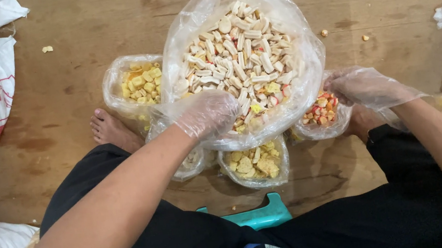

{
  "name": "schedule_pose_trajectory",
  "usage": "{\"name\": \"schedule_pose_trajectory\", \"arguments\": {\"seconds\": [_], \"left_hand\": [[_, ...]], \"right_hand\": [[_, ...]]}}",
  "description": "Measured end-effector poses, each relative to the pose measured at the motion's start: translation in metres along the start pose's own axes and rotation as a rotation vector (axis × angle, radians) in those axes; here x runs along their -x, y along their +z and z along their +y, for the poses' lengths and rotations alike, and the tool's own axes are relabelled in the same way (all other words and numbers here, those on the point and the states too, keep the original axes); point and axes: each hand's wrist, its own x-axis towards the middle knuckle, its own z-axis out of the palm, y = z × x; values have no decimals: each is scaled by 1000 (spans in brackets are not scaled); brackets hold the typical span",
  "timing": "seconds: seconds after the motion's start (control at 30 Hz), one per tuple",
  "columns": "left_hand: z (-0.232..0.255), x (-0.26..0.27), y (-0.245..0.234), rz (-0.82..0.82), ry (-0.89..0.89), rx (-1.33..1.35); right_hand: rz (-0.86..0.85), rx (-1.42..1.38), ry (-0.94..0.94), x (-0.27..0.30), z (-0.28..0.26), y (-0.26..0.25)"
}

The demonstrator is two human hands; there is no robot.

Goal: Sorting different colored snack pieces from a large bulk bag into smaller plastic bags while wearing gloves.

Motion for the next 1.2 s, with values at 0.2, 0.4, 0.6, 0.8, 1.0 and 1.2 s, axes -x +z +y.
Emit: {"name": "schedule_pose_trajectory", "arguments": {"seconds": [0.2,0.4,0.6,0.8,1.0,1.2], "left_hand": [[-2,3,6,28,-63,18],[10,6,-29,49,-60,159],[18,8,-38,94,-82,-26],[4,11,-16,154,-152,160],[-3,7,-35,62,-143,91],[9,10,-70,-8,-244,370]], "right_hand": [[-18,-12,1,31,-20,-1],[-53,164,-30,27,-21,1],[-75,195,-44,18,-1,4],[-74,120,-33,17,-1,3],[-18,164,-11,30,-10,5],[-9,160,-74,44,-25,2]]}}
